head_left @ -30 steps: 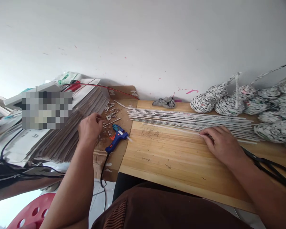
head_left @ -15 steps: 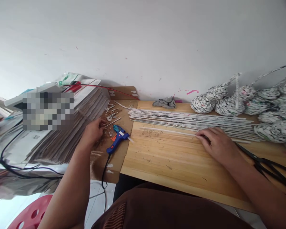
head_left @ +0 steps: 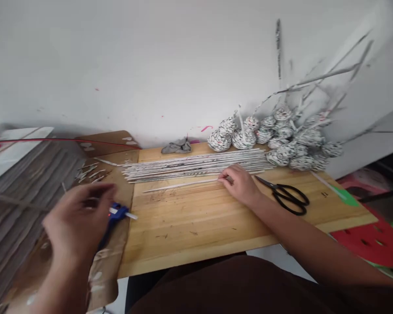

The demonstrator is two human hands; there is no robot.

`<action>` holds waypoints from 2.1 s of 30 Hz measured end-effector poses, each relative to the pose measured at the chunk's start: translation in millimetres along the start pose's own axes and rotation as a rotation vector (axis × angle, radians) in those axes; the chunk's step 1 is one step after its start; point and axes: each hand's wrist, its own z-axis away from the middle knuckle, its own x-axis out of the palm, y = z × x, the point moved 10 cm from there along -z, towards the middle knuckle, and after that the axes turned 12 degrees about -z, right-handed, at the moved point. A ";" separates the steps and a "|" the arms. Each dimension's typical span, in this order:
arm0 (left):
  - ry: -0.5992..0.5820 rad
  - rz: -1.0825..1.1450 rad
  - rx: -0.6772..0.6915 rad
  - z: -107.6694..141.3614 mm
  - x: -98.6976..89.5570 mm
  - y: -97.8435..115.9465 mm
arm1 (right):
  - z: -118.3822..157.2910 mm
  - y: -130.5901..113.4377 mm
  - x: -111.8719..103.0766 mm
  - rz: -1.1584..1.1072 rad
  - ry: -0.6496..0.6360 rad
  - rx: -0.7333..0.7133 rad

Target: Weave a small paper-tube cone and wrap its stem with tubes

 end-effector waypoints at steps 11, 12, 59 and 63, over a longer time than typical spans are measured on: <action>-0.593 0.660 0.572 100.1 93.6 197.0 | 3.6 2.1 1.2 0.053 -0.046 0.016; -0.602 0.663 0.551 99.5 101.0 193.5 | 2.5 3.2 1.9 0.090 -0.057 0.023; -0.216 0.871 0.431 67.3 93.9 164.2 | -104.7 -27.8 118.8 0.429 -0.864 0.070; -0.189 0.862 0.485 68.7 84.4 167.8 | -84.3 -21.7 113.6 0.433 -0.928 0.057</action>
